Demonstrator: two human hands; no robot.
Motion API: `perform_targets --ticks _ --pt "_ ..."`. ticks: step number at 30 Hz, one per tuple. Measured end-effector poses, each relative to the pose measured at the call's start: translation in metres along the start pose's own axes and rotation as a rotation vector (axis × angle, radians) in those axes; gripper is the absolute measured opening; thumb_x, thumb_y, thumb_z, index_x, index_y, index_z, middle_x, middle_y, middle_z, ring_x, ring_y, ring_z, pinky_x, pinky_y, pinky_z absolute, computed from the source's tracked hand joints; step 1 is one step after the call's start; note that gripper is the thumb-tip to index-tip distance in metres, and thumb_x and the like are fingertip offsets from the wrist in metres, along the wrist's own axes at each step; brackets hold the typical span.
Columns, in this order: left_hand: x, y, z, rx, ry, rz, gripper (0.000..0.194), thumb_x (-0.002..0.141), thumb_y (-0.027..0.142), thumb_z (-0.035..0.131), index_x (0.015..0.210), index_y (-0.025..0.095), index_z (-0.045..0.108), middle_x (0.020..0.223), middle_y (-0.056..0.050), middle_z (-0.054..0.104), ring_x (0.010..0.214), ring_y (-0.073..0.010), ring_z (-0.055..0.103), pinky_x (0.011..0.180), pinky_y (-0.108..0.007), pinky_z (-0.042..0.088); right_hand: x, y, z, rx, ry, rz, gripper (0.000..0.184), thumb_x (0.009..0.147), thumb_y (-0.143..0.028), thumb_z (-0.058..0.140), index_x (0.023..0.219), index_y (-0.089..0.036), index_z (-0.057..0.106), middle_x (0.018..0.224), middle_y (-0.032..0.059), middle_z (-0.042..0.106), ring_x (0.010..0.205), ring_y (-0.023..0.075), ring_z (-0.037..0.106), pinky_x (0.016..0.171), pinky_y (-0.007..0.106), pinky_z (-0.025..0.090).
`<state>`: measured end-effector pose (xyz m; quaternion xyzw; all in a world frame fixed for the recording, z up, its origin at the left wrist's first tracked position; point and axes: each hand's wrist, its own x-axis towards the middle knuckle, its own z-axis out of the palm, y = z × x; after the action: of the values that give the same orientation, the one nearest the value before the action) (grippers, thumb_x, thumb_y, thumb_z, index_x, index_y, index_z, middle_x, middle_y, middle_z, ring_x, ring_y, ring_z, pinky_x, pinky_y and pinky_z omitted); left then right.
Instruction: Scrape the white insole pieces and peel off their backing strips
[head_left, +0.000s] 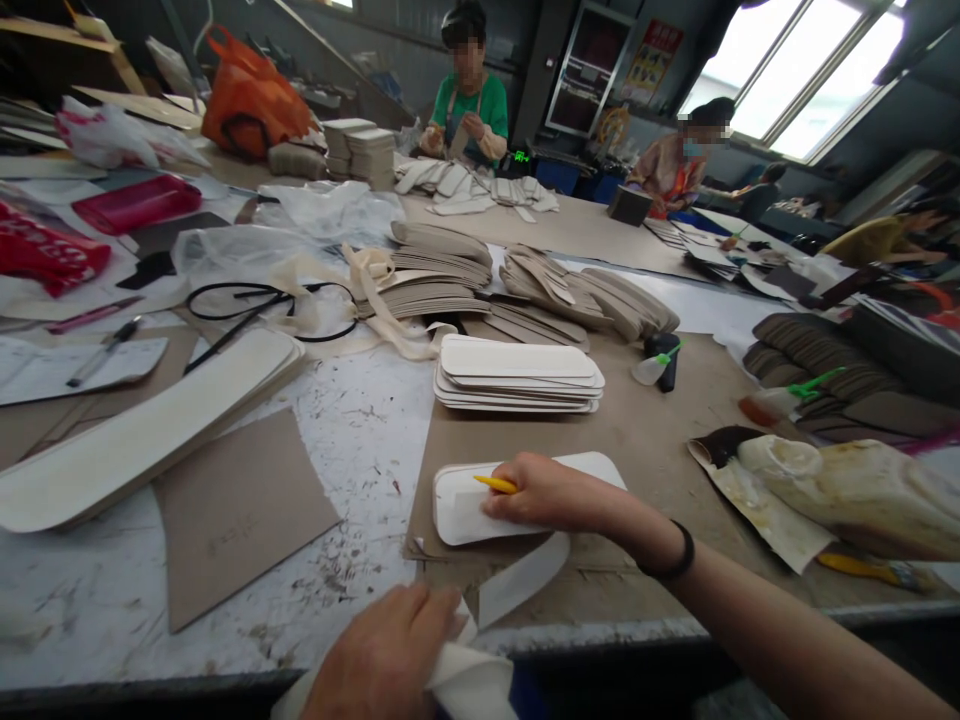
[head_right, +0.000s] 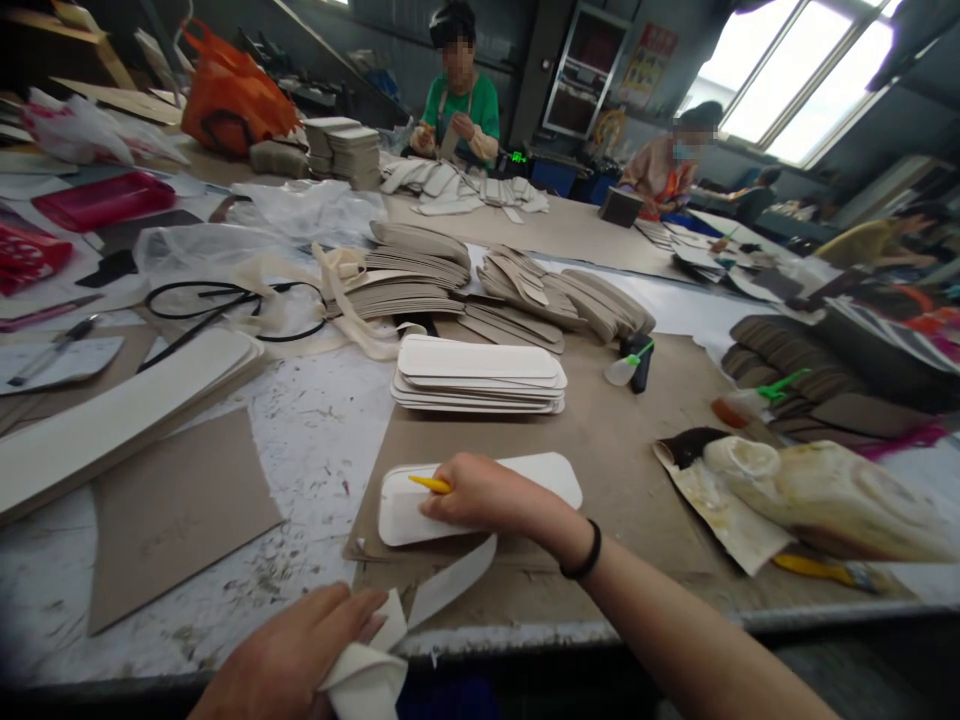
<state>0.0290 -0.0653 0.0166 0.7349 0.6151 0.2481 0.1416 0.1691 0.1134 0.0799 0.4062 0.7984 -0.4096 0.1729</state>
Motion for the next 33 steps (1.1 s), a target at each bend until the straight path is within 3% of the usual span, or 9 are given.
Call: perform_targets --ticks 3,6,9,13,18,33 --pt "0.013 -0.008 0.003 0.137 0.132 0.134 0.021 0.087 0.014 0.039 0.093 0.016 0.060 0.077 -0.005 0.062 0.070 -0.0194 0.060 0.060 -0.029 0.052 0.015 -0.006 -0.002 -0.101 -0.028 -0.006 0.020 0.075 -0.028 0.054 0.059 -0.017 0.051 0.055 -0.0038 0.044 0.050 0.0089 0.039 0.046 0.022 0.026" --pt "0.019 -0.016 0.008 0.213 0.209 0.242 0.022 0.087 0.011 0.041 0.098 0.010 0.059 0.092 -0.012 0.065 0.087 -0.0218 0.061 0.074 -0.031 0.054 0.023 -0.004 -0.002 -0.163 -0.047 -0.030 0.018 0.076 -0.029 0.054 0.065 -0.015 0.059 0.059 -0.0009 0.052 0.052 0.0100 0.042 0.046 0.021 0.027" --pt "0.020 -0.024 0.015 0.301 0.226 0.227 0.023 0.085 0.010 0.045 0.104 0.009 0.057 0.106 -0.015 0.065 0.102 -0.0262 0.057 0.084 -0.037 0.052 0.026 -0.002 -0.001 -0.211 -0.045 -0.033 0.023 0.077 -0.031 0.053 0.074 -0.013 0.066 0.063 0.0025 0.059 0.054 0.0114 0.045 0.047 0.021 0.029" --pt "0.022 -0.031 0.021 0.329 0.245 0.319 0.025 0.083 0.010 0.048 0.106 0.008 0.058 0.110 -0.015 0.065 0.102 -0.0286 0.057 0.080 -0.039 0.054 0.028 -0.005 -0.002 -0.253 -0.058 -0.021 0.026 0.077 -0.032 0.053 0.082 -0.013 0.070 0.065 0.0051 0.064 0.054 0.0125 0.048 0.047 0.021 0.030" --pt "0.029 -0.029 0.025 0.280 0.242 0.241 0.026 0.084 0.008 0.043 0.105 0.007 0.058 0.112 -0.015 0.064 0.105 -0.0281 0.056 0.084 -0.039 0.052 0.027 -0.010 -0.004 -0.276 -0.078 -0.035 0.027 0.079 -0.030 0.051 0.085 -0.013 0.071 0.067 0.0066 0.066 0.054 0.0130 0.050 0.047 0.022 0.029" --pt "0.025 -0.037 0.031 0.157 0.199 0.236 0.032 0.084 0.004 0.044 0.115 0.007 0.051 0.118 -0.016 0.060 0.112 -0.0258 0.050 0.089 -0.038 0.051 0.031 -0.009 -0.003 -0.319 -0.078 -0.065 0.030 0.082 -0.033 0.051 0.092 -0.013 0.071 0.080 0.0116 0.070 0.066 0.0172 0.059 0.050 0.023 0.031"
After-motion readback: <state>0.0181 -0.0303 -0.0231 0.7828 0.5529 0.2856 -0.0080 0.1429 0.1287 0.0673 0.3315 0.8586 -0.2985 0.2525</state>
